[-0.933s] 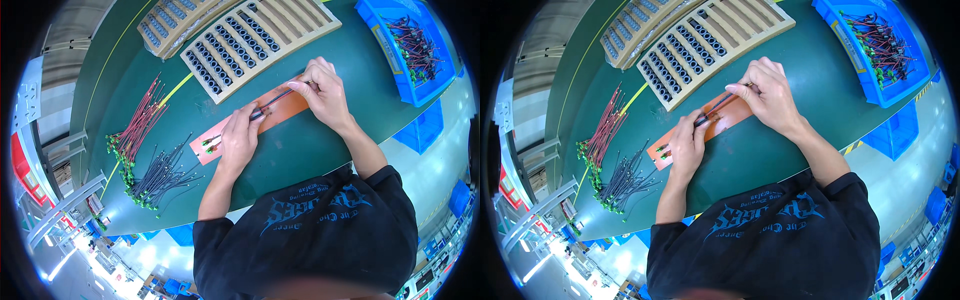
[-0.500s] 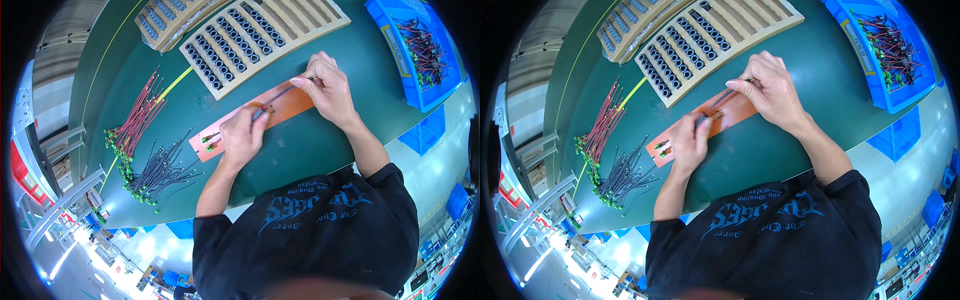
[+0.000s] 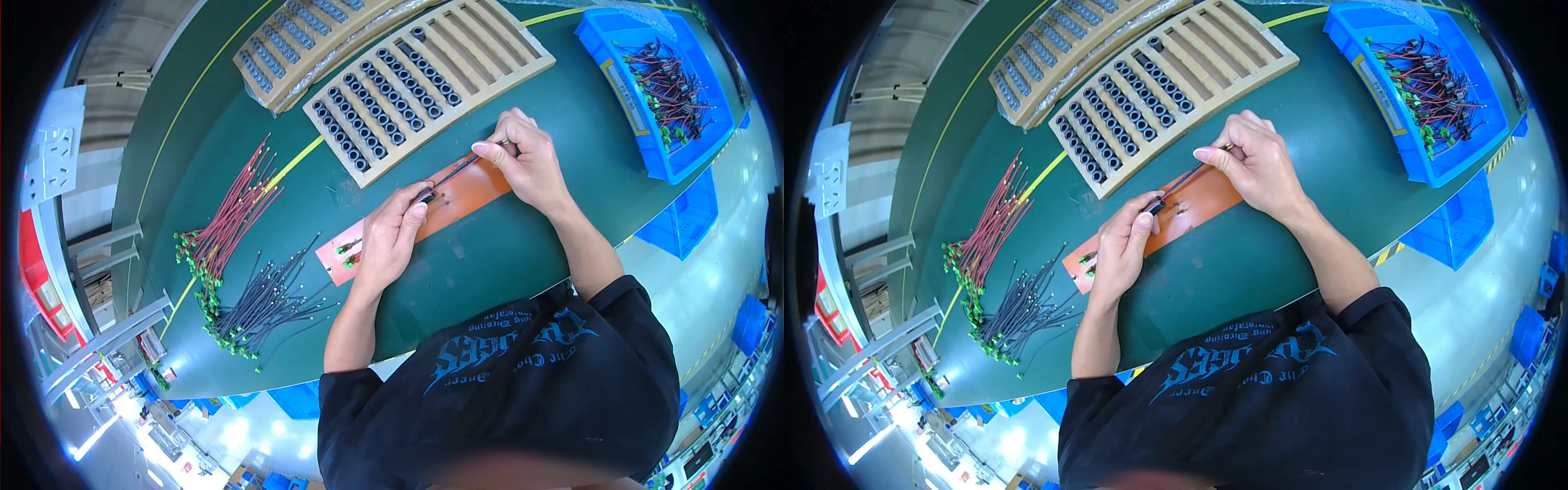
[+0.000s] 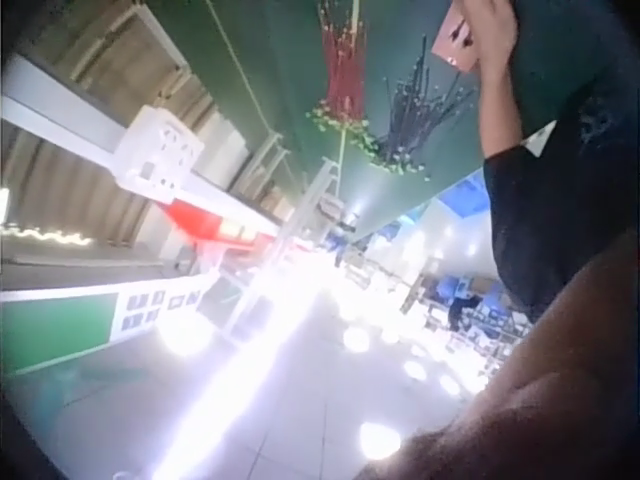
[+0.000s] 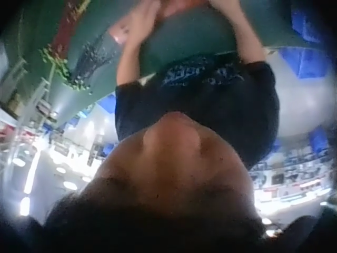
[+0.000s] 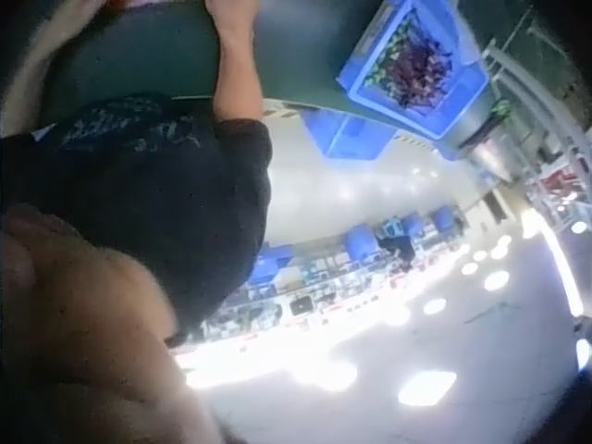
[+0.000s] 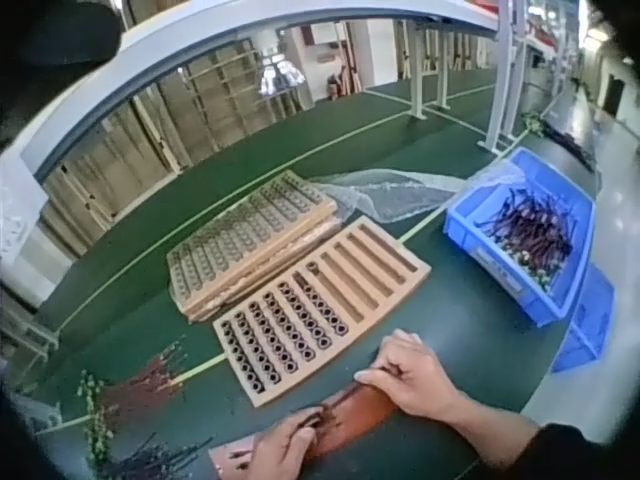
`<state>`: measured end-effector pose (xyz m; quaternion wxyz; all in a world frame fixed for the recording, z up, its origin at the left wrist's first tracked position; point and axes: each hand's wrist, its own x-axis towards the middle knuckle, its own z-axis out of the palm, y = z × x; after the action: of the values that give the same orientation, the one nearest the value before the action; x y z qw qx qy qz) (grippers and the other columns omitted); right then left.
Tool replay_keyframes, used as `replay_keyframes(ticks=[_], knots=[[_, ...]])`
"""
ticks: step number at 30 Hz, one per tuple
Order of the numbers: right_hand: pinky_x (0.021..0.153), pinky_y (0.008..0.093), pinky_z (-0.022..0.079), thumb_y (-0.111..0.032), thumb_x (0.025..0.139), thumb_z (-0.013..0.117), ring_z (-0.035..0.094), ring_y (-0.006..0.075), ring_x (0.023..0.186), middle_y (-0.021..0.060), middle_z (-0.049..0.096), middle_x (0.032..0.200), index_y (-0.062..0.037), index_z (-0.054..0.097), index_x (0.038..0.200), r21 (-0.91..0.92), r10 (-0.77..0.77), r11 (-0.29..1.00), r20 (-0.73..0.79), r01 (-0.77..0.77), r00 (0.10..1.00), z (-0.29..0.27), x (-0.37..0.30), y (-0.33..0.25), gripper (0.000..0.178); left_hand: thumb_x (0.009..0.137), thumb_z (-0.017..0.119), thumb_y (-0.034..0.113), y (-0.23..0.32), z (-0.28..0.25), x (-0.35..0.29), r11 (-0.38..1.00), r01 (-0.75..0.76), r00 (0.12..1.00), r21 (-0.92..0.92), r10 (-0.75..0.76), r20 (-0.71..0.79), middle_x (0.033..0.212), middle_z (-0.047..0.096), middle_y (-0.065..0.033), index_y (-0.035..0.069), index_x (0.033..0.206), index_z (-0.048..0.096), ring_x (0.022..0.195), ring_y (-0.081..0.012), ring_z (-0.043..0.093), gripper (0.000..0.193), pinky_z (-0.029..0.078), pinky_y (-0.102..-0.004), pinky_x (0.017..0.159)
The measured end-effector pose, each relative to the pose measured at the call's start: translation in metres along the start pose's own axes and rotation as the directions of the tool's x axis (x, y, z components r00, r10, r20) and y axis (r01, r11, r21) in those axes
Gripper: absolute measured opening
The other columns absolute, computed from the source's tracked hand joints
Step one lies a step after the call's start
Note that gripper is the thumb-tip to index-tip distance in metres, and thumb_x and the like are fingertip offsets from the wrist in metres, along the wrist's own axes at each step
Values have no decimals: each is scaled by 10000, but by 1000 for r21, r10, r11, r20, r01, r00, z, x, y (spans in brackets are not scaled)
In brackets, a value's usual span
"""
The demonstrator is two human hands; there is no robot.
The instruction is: The person picks up a black wire and a red wire, threads them through a magnetic ring, and inserts the wire ends into a green connector before placing the assembly into a blue bin.
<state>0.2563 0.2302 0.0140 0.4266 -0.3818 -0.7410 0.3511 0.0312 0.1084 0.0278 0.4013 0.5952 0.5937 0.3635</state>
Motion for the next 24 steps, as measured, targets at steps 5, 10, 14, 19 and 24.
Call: replay_keyframes(ticks=[5, 10, 14, 19, 24], knots=[[654, 328, 371, -185, 853, 814, 425, 163, 647, 18, 451, 644, -42, 571, 709, 74, 33, 997, 13, -33, 999, -9, 1, 3, 317, 1063, 517, 234, 17, 3, 10, 992, 105, 993, 77, -109, 47, 894, 690, -128, 6, 1193, 660, 778, -225, 662, 299, 517, -343, 741], [575, 320, 374, -240, 843, 839, 433, 132, 625, 20, 471, 636, -32, 620, 696, 219, 196, 954, 68, -206, 978, -24, 3, 2, 336, 1067, 515, 221, 19, 12, 13, 994, 106, 993, 22, -107, 49, 811, 652, -79, -2, 1157, 667, 725, -161, 606, 284, 492, -312, 693], [543, 299, 357, -257, 849, 843, 412, 98, 620, 3, 457, 641, -24, 642, 703, 252, 237, 933, 105, -257, 966, -26, 5, 2, 340, 1053, 547, 216, 11, 13, 15, 989, 89, 996, -115, -86, 28, 822, 661, -48, -12, 1160, 666, 751, -140, 603, 279, 494, -293, 716], [590, 281, 345, -194, 882, 809, 383, 78, 647, -27, 425, 678, -16, 612, 717, 321, 313, 877, 184, -358, 932, -25, 6, 0, 313, 1033, 578, 189, 6, 14, 17, 985, 131, 991, -112, -128, 37, 845, 677, -51, -14, 1189, 662, 777, -135, 616, 270, 504, -287, 742], [539, 274, 345, -252, 872, 828, 395, 62, 615, -20, 432, 662, -11, 632, 703, 335, 344, 857, 192, -391, 919, -22, 3, 7, 353, 1026, 601, 126, -1, 19, 15, 988, 97, 995, -122, -97, 8, 875, 664, -38, -49, 1178, 671, 810, -105, 579, 243, 478, -259, 774]])
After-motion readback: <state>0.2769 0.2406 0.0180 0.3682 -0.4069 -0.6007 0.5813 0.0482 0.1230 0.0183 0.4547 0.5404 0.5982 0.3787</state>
